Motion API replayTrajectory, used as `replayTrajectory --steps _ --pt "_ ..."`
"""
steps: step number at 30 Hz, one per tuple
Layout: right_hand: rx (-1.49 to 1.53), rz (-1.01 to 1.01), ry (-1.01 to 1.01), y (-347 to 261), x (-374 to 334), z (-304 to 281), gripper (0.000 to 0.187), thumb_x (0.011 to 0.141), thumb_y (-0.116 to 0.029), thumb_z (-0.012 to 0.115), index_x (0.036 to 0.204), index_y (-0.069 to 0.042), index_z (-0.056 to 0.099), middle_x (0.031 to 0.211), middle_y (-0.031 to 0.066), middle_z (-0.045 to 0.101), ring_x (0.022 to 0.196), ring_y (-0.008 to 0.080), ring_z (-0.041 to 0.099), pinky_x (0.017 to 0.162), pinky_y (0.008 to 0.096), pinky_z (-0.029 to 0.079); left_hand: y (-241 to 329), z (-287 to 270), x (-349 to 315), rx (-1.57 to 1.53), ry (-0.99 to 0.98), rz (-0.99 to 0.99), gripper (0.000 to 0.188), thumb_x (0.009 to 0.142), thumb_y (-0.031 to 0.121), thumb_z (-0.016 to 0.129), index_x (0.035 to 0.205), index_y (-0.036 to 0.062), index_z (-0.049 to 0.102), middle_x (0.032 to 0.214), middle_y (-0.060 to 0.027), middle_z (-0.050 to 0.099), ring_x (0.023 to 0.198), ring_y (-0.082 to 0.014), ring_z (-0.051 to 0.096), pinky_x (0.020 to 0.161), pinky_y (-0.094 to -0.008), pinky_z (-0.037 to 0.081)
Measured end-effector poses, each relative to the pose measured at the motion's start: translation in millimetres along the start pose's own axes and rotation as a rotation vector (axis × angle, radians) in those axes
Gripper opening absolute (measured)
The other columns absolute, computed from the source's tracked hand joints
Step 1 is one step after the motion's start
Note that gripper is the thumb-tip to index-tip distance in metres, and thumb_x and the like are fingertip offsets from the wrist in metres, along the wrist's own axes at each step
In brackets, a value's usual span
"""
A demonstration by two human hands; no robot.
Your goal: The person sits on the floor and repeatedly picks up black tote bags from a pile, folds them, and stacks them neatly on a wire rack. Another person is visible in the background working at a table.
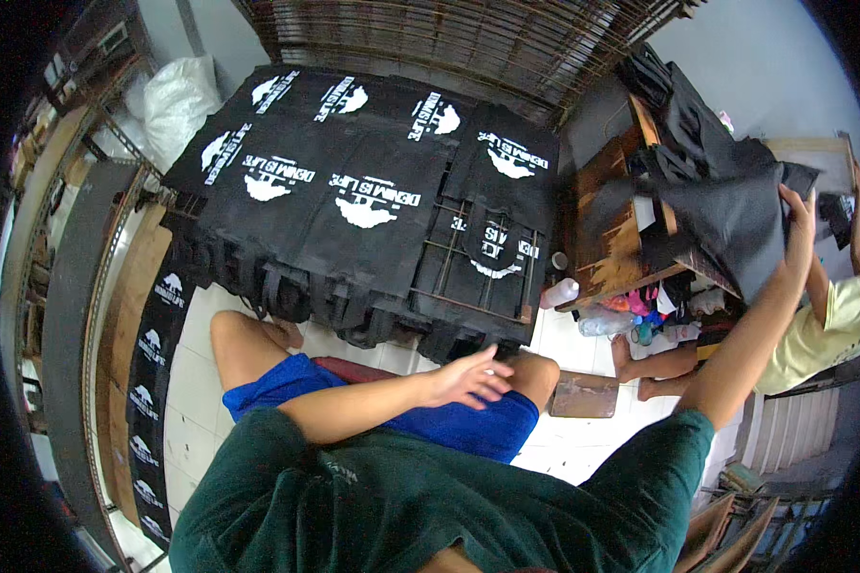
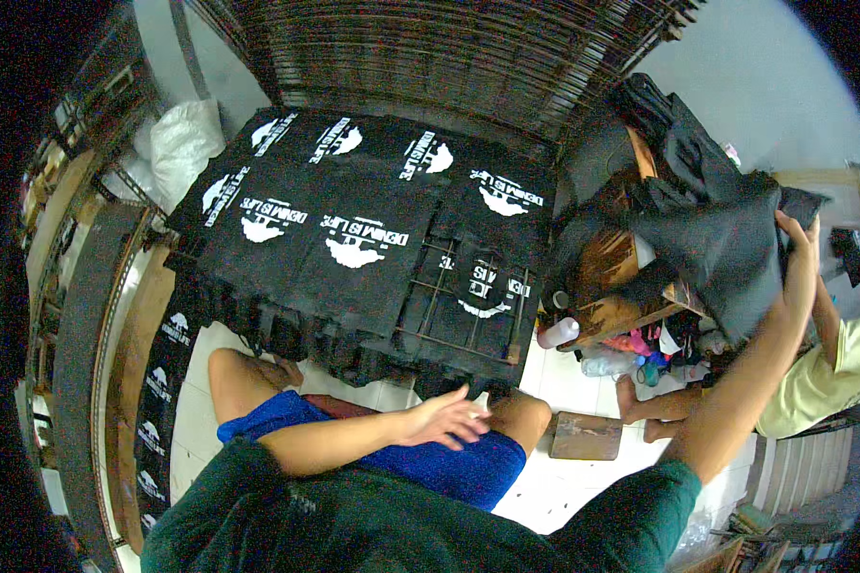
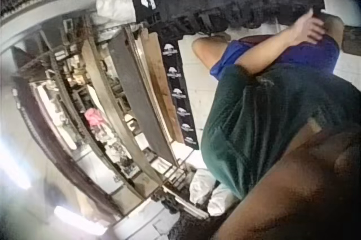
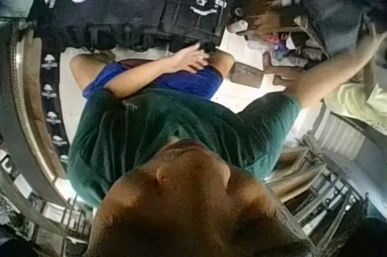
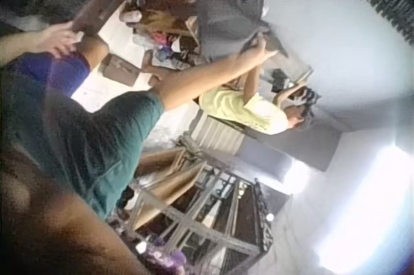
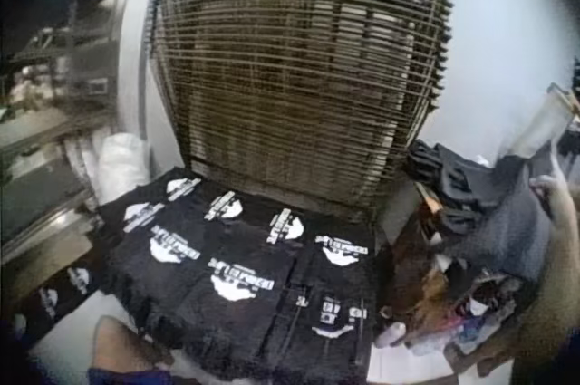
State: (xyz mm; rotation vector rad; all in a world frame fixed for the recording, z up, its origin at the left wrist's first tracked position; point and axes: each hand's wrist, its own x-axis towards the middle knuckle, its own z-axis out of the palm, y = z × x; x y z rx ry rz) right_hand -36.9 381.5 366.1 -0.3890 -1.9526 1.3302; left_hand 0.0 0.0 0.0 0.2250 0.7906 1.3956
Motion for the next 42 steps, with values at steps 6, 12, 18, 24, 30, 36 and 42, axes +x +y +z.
replayTrajectory --steps 6,12,18,24,30,36,42 --pt "-0.027 -0.145 -0.517 -34.3 -104.4 117.3 0.085 0.058 -0.009 0.06 0.138 -0.001 0.031 0.121 0.0092 0.05 0.101 0.0163 0.054 0.089 0.0257 0.042 21.9 41.0 6.7 -0.477 -0.499 0.221 0.12 0.055 0.094 0.017 0.141 0.0118 0.025 0.138 -0.0086 0.037 0.123 -0.0232 0.04 0.099 -0.0452 0.031" --pt "0.323 0.134 -0.678 -19.1 -156.3 169.7 0.086 0.054 0.001 0.057 0.136 0.002 0.031 0.128 0.0102 0.047 0.114 0.0194 0.048 0.1 0.0278 0.033 22.3 49.0 -47.4 -0.63 -0.403 0.397 0.106 0.07 0.084 0.025 0.14 0.0058 0.024 0.139 -0.0132 0.037 0.126 -0.0257 0.038 0.104 -0.0414 0.03" --pt "0.283 0.137 -0.505 49.5 -162.9 155.0 0.085 0.056 -0.001 0.056 0.137 -0.002 0.032 0.128 0.0105 0.047 0.115 0.0216 0.047 0.101 0.0321 0.034 62.2 -10.1 -94.0 -0.39 0.172 0.623 0.044 0.085 0.014 0.053 0.127 0.0061 0.042 0.12 -0.0119 0.054 0.108 -0.0235 0.054 0.093 -0.0374 0.043" --pt "0.256 0.406 -0.376 267.3 -197.5 160.2 0.073 0.068 0.015 0.052 0.136 0.0 0.03 0.124 0.0133 0.05 0.109 0.0219 0.05 0.094 0.0299 0.037 60.9 -118.0 -49.0 0.366 0.83 0.774 0.048 0.079 -0.001 0.06 0.124 0.0031 0.044 0.107 -0.0125 0.06 0.098 -0.0189 0.058 0.085 -0.0303 0.045" --pt "0.079 0.482 -0.22 360.4 -234.7 209.4 0.064 0.072 0.014 0.049 0.132 0.0 0.034 0.116 0.0124 0.056 0.103 0.0213 0.054 0.091 0.0293 0.039 58.4 -142.8 -37.7 0.89 1.244 0.527 0.057 0.075 0.011 0.066 0.128 0.0077 0.043 0.11 -0.0214 0.058 0.101 -0.0352 0.056 0.087 -0.0401 0.045" --pt "-0.085 0.501 -0.15 363.3 -239.7 217.7 0.057 0.072 0.012 0.055 0.126 -0.003 0.043 0.101 0.0095 0.059 0.093 0.0189 0.056 0.082 0.0287 0.042 53.7 -151.5 -37.3 1.108 1.269 0.567 0.045 0.074 0.013 0.068 0.116 0.009 0.052 0.097 -0.02 0.062 0.088 -0.0343 0.06 0.08 -0.0397 0.047" --pt "-0.042 0.39 -0.144 374.7 -231.5 220.2 0.041 0.074 0.006 0.063 0.113 -0.003 0.054 0.097 0.0088 0.058 0.088 0.0181 0.055 0.079 0.0289 0.043 63.0 -159.2 -35.1 1.12 1.28 0.538 0.019 0.073 0.011 0.064 0.091 0.0041 0.063 0.091 -0.0186 0.064 0.088 -0.0347 0.061 0.079 -0.0417 0.049"
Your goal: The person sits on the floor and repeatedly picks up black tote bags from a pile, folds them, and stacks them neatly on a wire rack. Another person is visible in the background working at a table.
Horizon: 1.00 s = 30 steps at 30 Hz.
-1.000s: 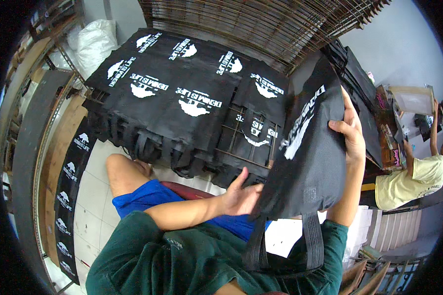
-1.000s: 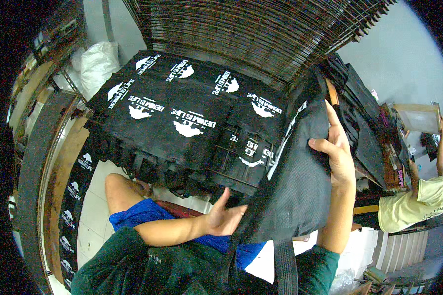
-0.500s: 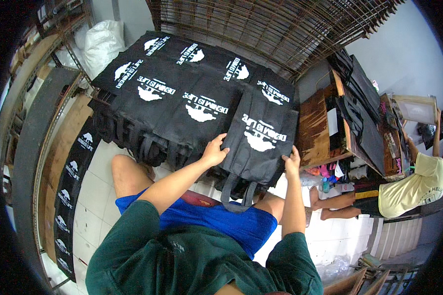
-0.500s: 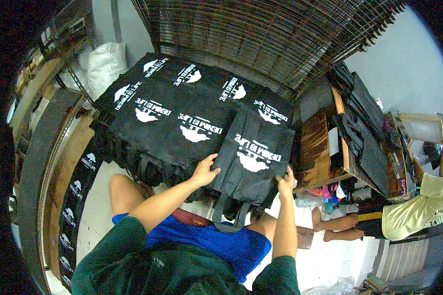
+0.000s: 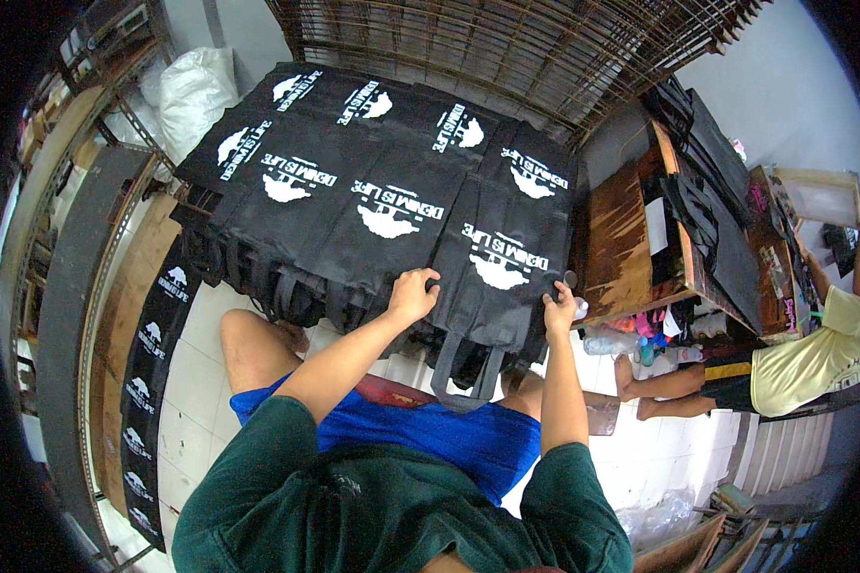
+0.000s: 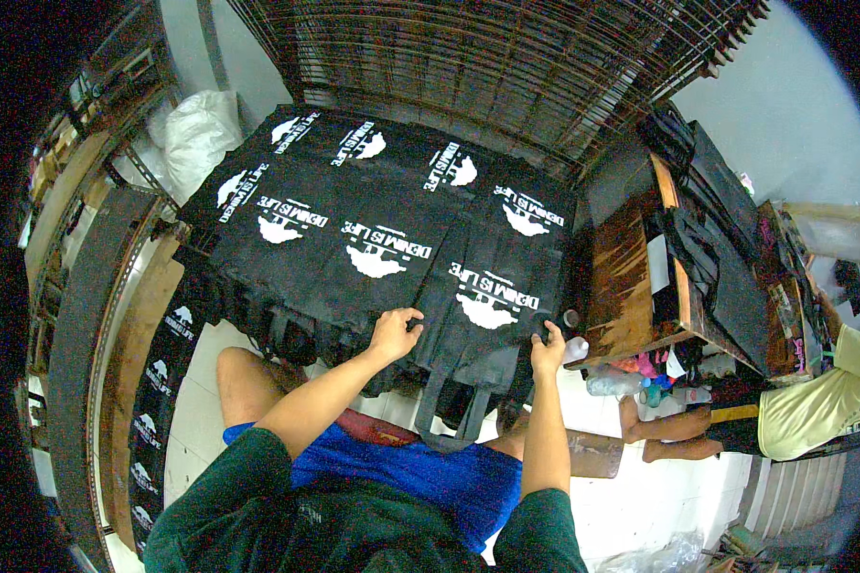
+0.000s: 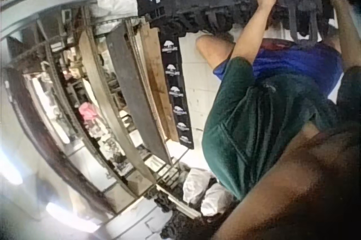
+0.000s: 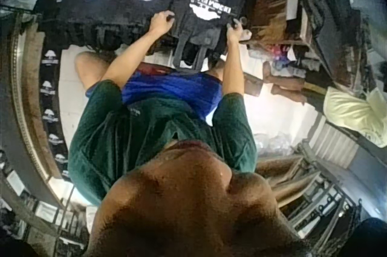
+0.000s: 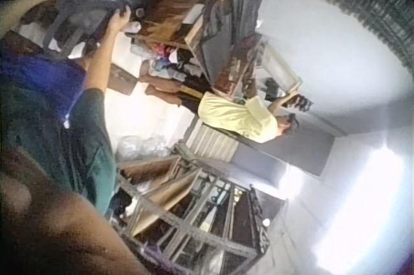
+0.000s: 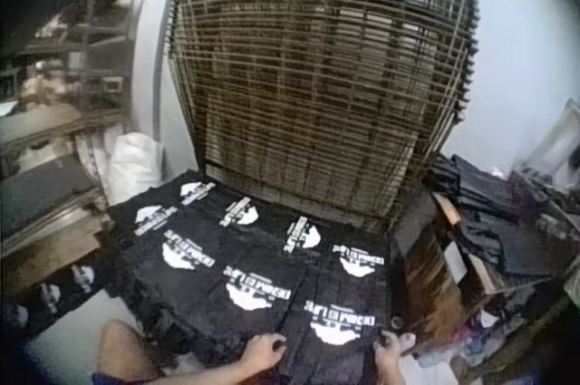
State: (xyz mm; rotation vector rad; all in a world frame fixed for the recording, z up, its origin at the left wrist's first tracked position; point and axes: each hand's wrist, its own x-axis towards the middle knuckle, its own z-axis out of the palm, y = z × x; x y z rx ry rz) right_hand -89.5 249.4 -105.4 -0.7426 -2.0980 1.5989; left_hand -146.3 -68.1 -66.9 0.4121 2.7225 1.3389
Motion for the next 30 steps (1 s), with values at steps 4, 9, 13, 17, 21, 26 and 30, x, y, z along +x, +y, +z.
replayTrajectory --steps 4,9,13,17,21,26,30 --pt "-0.15 -0.034 0.027 9.3 8.6 4.2 0.036 0.073 0.004 0.064 0.109 -0.002 0.057 0.104 0.0126 0.059 0.096 0.0214 0.055 0.086 0.0316 0.041 -8.6 1.9 2.5 0.027 0.013 -0.009 0.023 0.072 0.01 0.061 0.094 0.0044 0.064 0.092 -0.0185 0.063 0.088 -0.0344 0.061 0.081 -0.0418 0.049" --pt "-0.169 -0.038 0.047 21.1 13.1 3.7 0.036 0.073 -0.001 0.066 0.108 -0.004 0.059 0.106 0.0149 0.059 0.101 0.0263 0.055 0.087 0.0346 0.042 -11.7 6.3 4.6 0.104 0.004 0.017 0.025 0.072 0.01 0.062 0.096 0.0042 0.064 0.095 -0.0186 0.062 0.089 -0.0341 0.06 0.081 -0.0411 0.049" --pt "-0.424 -0.131 0.104 18.5 8.3 7.6 0.034 0.072 -0.008 0.068 0.105 -0.006 0.061 0.1 0.0162 0.059 0.096 0.0297 0.056 0.085 0.0365 0.043 -23.6 9.8 3.2 0.152 0.056 0.084 0.025 0.072 0.012 0.065 0.096 0.0067 0.065 0.083 -0.0137 0.061 0.072 -0.0281 0.06 0.07 -0.039 0.05" --pt "-0.511 -0.129 0.15 8.2 -1.3 5.9 0.031 0.071 -0.009 0.068 0.102 -0.006 0.064 0.096 0.0169 0.058 0.091 0.0303 0.057 0.081 0.0372 0.045 -10.8 2.3 3.5 0.109 -0.022 0.008 0.025 0.071 0.01 0.063 0.095 0.0043 0.064 0.091 -0.0177 0.06 0.086 -0.0342 0.06 0.079 -0.0408 0.049" --pt "-0.491 -0.158 0.171 6.0 -2.6 6.7 0.03 0.071 -0.008 0.067 0.1 -0.005 0.064 0.094 0.017 0.059 0.088 0.0309 0.058 0.079 0.0372 0.045 -13.6 2.8 3.5 0.122 -0.014 0.032 0.026 0.071 0.01 0.064 0.096 0.0039 0.065 0.091 -0.0179 0.06 0.086 -0.0348 0.06 0.079 -0.041 0.049" --pt "-0.502 -0.213 0.184 11.4 -1.1 5.6 0.029 0.072 -0.007 0.065 0.1 -0.002 0.064 0.09 0.0176 0.06 0.084 0.0306 0.058 0.078 0.0369 0.046 -12.1 3.5 3.4 0.103 -0.007 0.046 0.027 0.07 0.009 0.064 0.096 0.0026 0.064 0.091 -0.0178 0.06 0.087 -0.0348 0.06 0.079 -0.0406 0.049" --pt "-0.491 -0.199 0.183 10.3 -2.0 6.7 0.028 0.073 -0.007 0.064 0.1 -0.002 0.065 0.089 0.0177 0.06 0.083 0.0302 0.059 0.077 0.037 0.046 -13.8 4.7 0.6 0.117 0.021 0.065 0.027 0.07 0.009 0.065 0.097 0.0023 0.064 0.093 -0.0174 0.059 0.087 -0.034 0.059 0.079 -0.0401 0.049"
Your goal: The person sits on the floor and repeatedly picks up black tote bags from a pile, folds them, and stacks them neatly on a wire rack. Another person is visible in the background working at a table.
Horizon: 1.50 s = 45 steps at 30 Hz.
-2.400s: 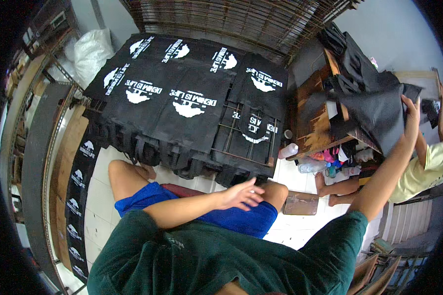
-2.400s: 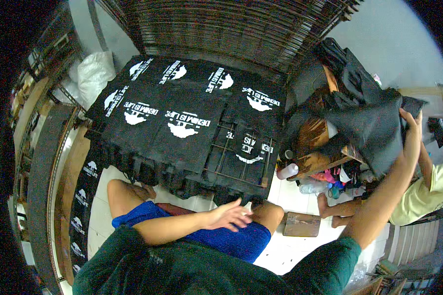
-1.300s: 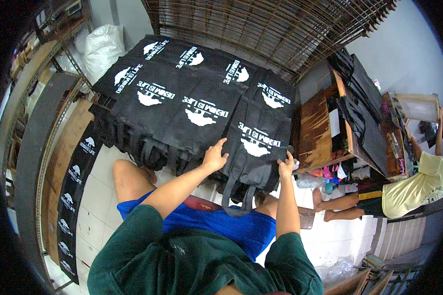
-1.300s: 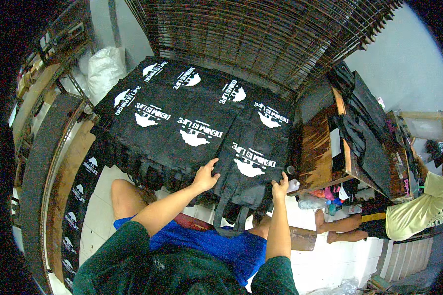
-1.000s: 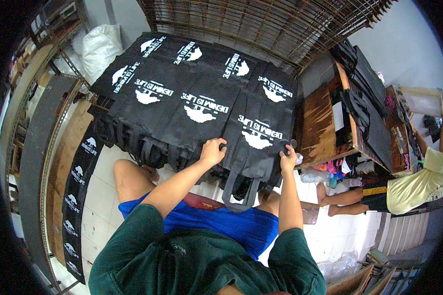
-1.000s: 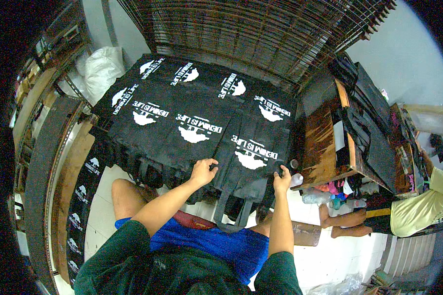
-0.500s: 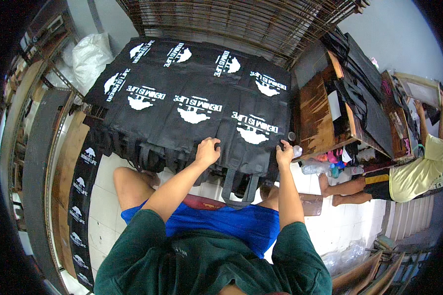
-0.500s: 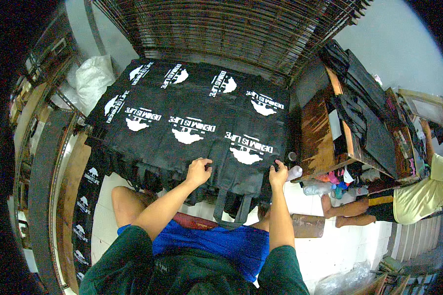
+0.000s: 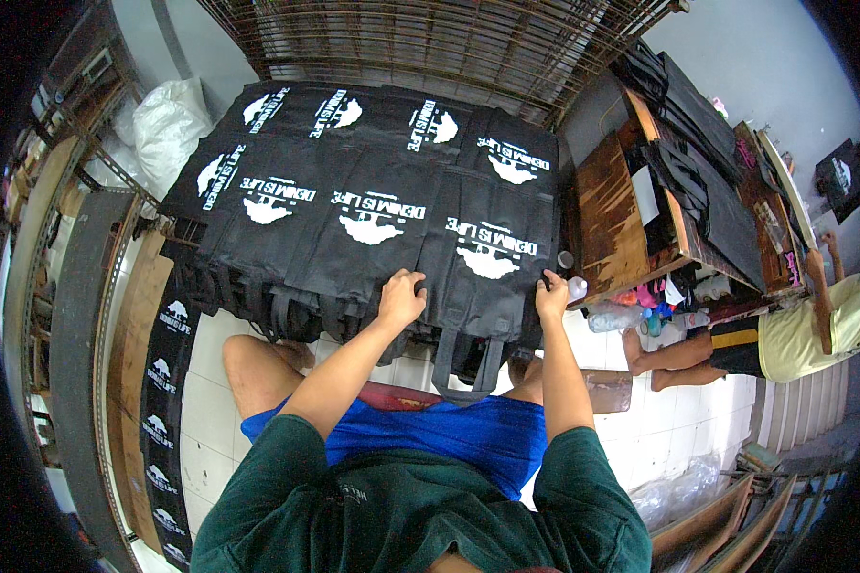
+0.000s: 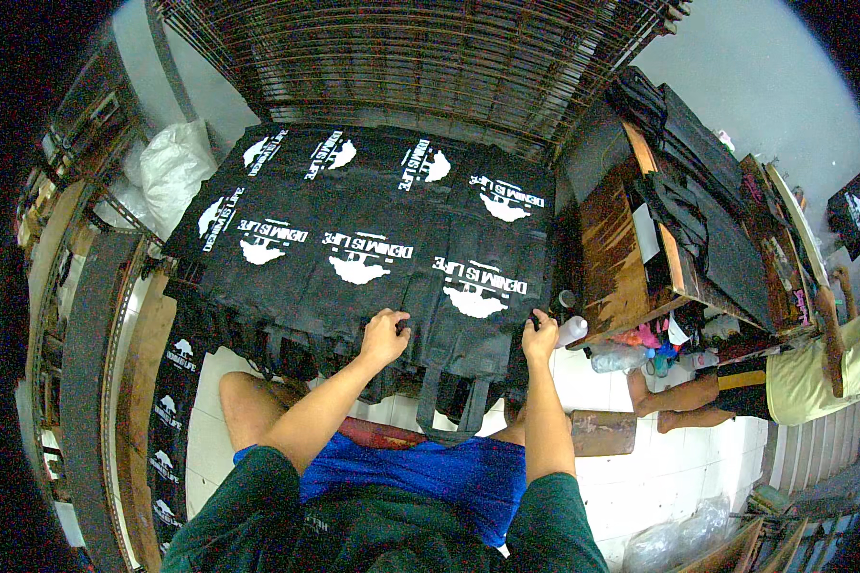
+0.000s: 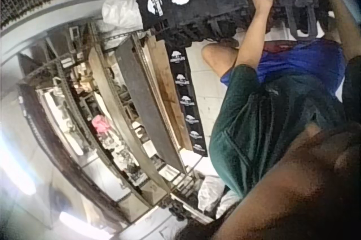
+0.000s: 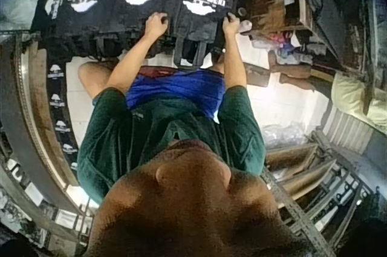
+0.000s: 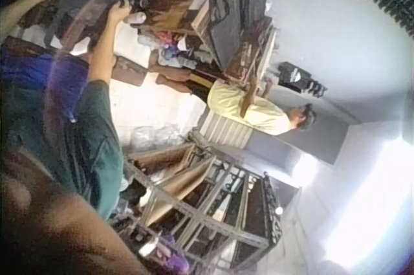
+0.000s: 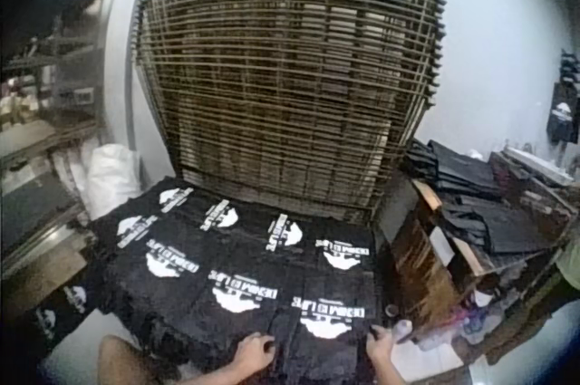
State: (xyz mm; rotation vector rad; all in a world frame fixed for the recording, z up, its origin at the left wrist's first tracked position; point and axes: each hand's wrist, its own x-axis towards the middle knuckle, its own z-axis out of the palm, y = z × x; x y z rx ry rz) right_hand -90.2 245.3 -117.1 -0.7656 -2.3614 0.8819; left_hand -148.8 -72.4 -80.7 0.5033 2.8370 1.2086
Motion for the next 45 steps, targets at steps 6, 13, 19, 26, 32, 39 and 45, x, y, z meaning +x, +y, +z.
replayTrajectory --steps 6,13,19,26,32,39,45 --pt "-0.022 0.046 -0.027 0.6 -0.8 -2.7 0.029 0.074 -0.006 0.064 0.102 -0.003 0.064 0.095 0.0171 0.059 0.083 0.0288 0.059 0.077 0.0361 0.047 -6.8 6.9 -0.8 0.01 0.031 0.035 0.029 0.071 0.013 0.067 0.099 0.0035 0.064 0.093 -0.015 0.06 0.084 -0.0324 0.059 0.076 -0.0395 0.049" --pt "-0.016 0.098 -0.051 -6.7 0.4 -6.3 0.029 0.074 -0.008 0.065 0.102 -0.003 0.064 0.1 0.0156 0.057 0.088 0.0292 0.058 0.081 0.0369 0.046 2.0 -4.0 -2.6 -0.005 -0.024 -0.007 0.033 0.071 0.011 0.066 0.103 0.0032 0.062 0.101 -0.015 0.056 0.091 -0.032 0.058 0.081 -0.0395 0.048" --pt "-0.069 -0.166 0.106 -69.0 28.0 -35.4 0.028 0.076 -0.015 0.064 0.101 -0.004 0.062 0.1 0.0162 0.056 0.099 0.0318 0.052 0.089 0.0387 0.039 27.9 -48.6 -53.1 0.124 0.064 0.221 0.043 0.071 0.022 0.066 0.111 0.0086 0.056 0.109 -0.0108 0.051 0.1 -0.0315 0.049 0.081 -0.0404 0.046" --pt "-0.13 -0.985 0.494 -312.2 180.7 -126.0 0.038 0.076 -0.018 0.065 0.11 -0.005 0.056 0.104 0.0156 0.055 0.099 0.032 0.051 0.087 0.0407 0.04 19.6 -77.9 -187.3 -0.386 -0.683 0.189 0.051 0.076 0.041 0.067 0.114 0.0094 0.056 0.091 -0.0085 0.061 0.075 -0.0209 0.061 0.069 -0.0346 0.05" --pt "-0.658 -0.864 0.468 -445.6 285.5 -166.3 0.065 0.078 -0.037 0.061 0.134 -0.014 0.037 0.134 0.0087 0.04 0.123 0.0321 0.037 0.095 0.0474 0.039 -13.8 -59.4 -191.8 -0.382 -0.735 -0.085 0.063 0.073 0.054 0.066 0.113 0.0067 0.056 0.093 -0.0115 0.063 0.076 -0.0224 0.063 0.069 -0.0337 0.05" --pt "-0.889 -0.551 0.191 -453.8 290.1 -136.5 0.082 0.077 -0.057 0.056 0.142 -0.026 0.018 0.139 0.016 0.033 0.126 0.0356 0.032 0.097 0.0554 0.027 -43.0 -31.3 -198.4 -0.388 -0.826 -0.035 0.072 0.073 0.063 0.059 0.118 0.0076 0.052 0.092 -0.0076 0.06 0.083 -0.0247 0.059 0.078 -0.0353 0.048" --pt "-0.82 -0.551 0.267 -467.6 306.3 -143.8 0.087 0.075 -0.051 0.062 0.143 -0.035 0.01 0.148 0.006 0.019 0.133 0.0351 0.018 0.101 0.0601 0.02 -48.7 -32.4 -202.0 -0.427 -0.843 -0.071 0.073 0.07 0.059 0.065 0.117 0.0046 0.052 0.096 -0.0124 0.062 0.089 -0.0265 0.06 0.076 -0.0356 0.047"
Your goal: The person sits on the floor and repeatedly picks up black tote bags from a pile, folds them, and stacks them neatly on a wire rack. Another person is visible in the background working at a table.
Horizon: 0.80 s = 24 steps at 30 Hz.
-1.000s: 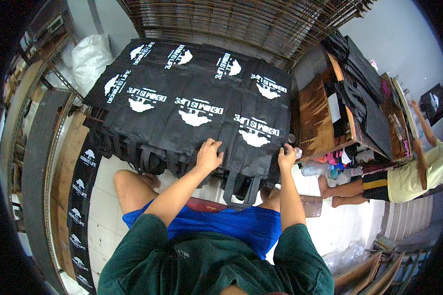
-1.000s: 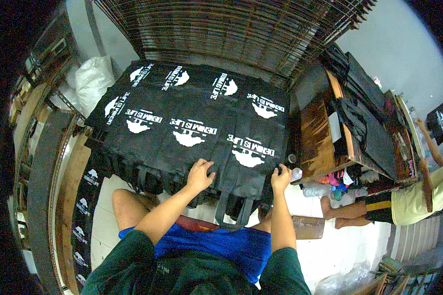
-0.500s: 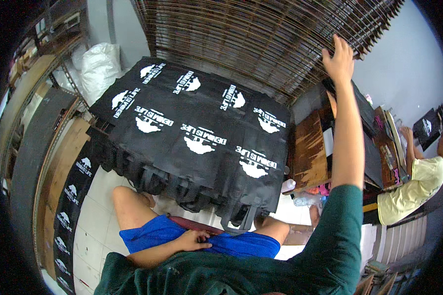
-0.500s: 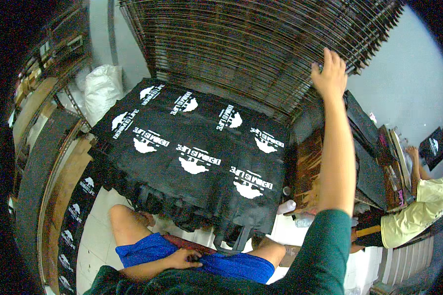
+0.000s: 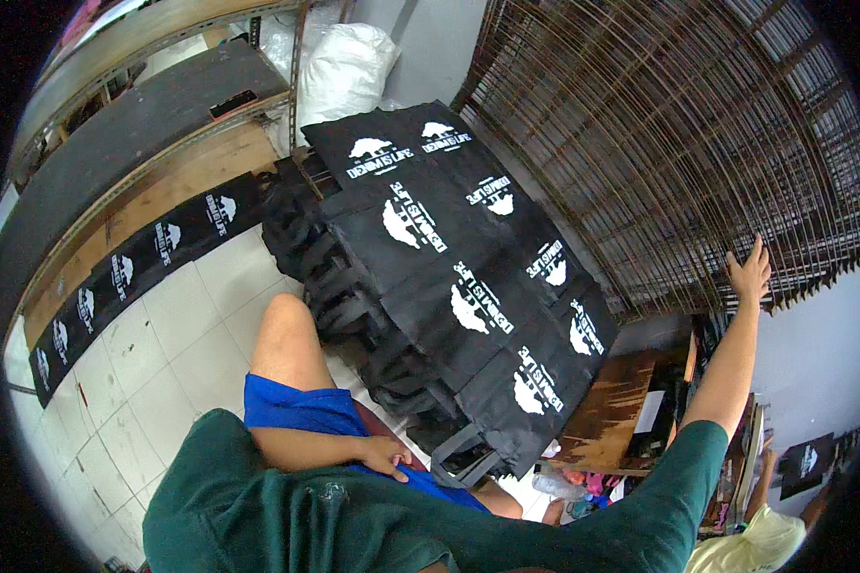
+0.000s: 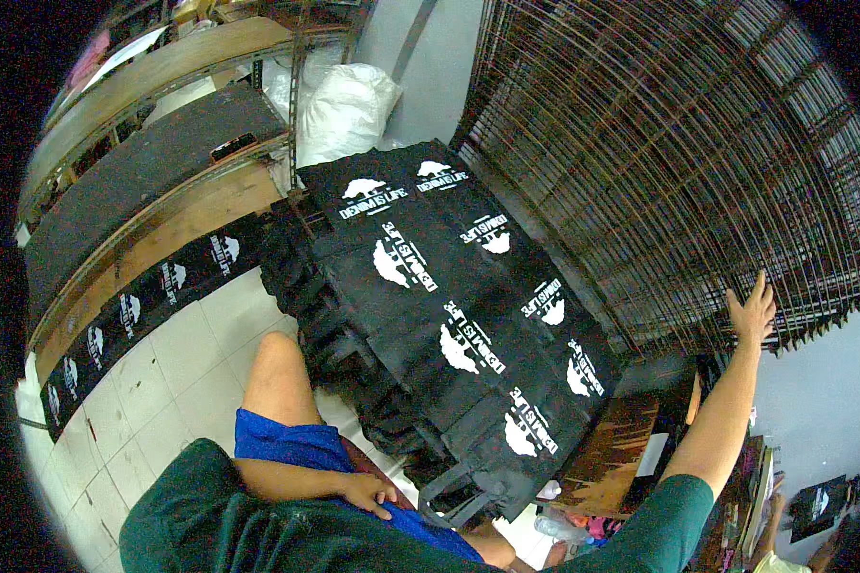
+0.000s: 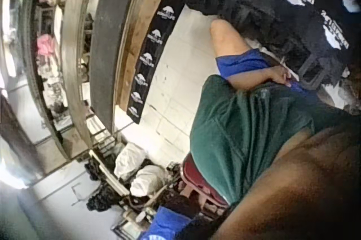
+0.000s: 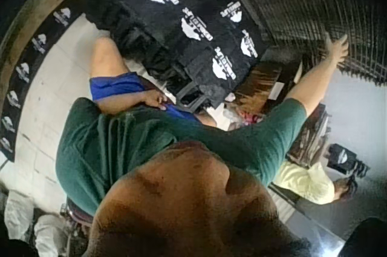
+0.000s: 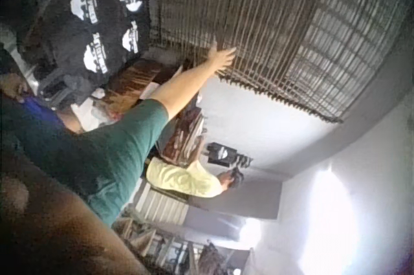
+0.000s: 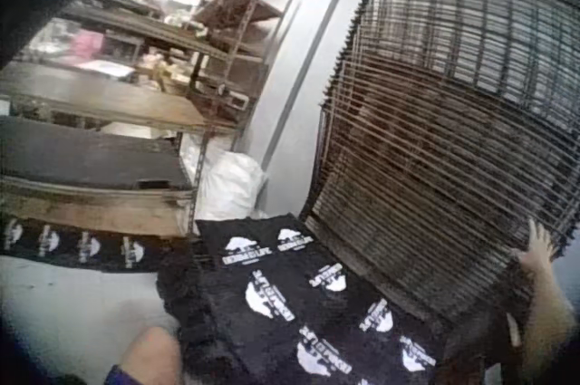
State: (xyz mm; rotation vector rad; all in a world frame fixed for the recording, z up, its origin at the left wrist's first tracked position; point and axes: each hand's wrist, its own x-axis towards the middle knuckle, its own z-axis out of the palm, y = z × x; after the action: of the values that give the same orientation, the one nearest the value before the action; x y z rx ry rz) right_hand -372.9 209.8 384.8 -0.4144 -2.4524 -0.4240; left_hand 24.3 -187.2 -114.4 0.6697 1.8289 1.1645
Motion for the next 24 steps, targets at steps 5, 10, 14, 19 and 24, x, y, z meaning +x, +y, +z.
replayTrajectory --steps 5,10,14,19,24 --pt "0.001 -0.034 0.099 21.0 19.0 3.8 0.054 0.088 -0.057 0.036 0.128 -0.021 0.042 0.125 0.0127 0.047 0.114 0.0332 0.045 0.091 0.0586 0.032 -3.2 -2.0 17.8 -0.02 0.043 0.045 0.069 0.071 0.057 0.065 0.113 0.0046 0.053 0.095 -0.0118 0.062 0.088 -0.0261 0.06 0.074 -0.0362 0.047" --pt "0.064 -0.241 0.549 18.4 -116.0 13.2 0.03 0.091 -0.033 0.05 0.089 -0.005 0.06 0.088 0.012 0.062 0.082 0.0304 0.058 0.067 0.0404 0.043 16.5 -13.4 11.4 0.025 -0.008 0.079 0.063 0.071 0.055 0.066 0.107 0.0044 0.054 0.089 -0.011 0.063 0.085 -0.0248 0.061 0.073 -0.0352 0.047" --pt "0.312 -0.406 0.497 -24.4 -288.4 20.8 0.028 0.082 -0.023 0.062 0.064 -0.007 0.05 0.065 0.0112 0.05 0.057 0.0316 0.049 0.051 0.0418 0.036 2.8 -8.8 10.7 -0.004 0.004 0.031 0.064 0.071 0.053 0.068 0.109 0.003 0.054 0.091 -0.0118 0.063 0.084 -0.0245 0.061 0.072 -0.0338 0.047" --pt "0.608 -0.352 -0.011 -52.1 -446.1 55.1 0.021 0.079 -0.021 0.064 0.066 -0.007 0.055 0.063 0.0082 0.051 0.061 0.0274 0.049 0.058 0.039 0.035 2.5 -8.7 9.0 -0.004 0.001 0.06 0.068 0.072 0.054 0.067 0.114 0.0019 0.053 0.089 -0.0119 0.064 0.085 -0.0244 0.061 0.074 -0.0338 0.047" --pt "0.604 -0.241 -0.278 -62.9 -509.6 98.6 0.019 0.081 -0.026 0.061 0.08 -0.006 0.062 0.073 0.0089 0.055 0.073 0.0277 0.053 0.068 0.0383 0.038 11.9 -13.3 7.9 0.055 -0.027 0.047 0.072 0.072 0.055 0.065 0.119 0.0025 0.052 0.091 -0.0124 0.064 0.085 -0.0236 0.061 0.076 -0.0339 0.047"
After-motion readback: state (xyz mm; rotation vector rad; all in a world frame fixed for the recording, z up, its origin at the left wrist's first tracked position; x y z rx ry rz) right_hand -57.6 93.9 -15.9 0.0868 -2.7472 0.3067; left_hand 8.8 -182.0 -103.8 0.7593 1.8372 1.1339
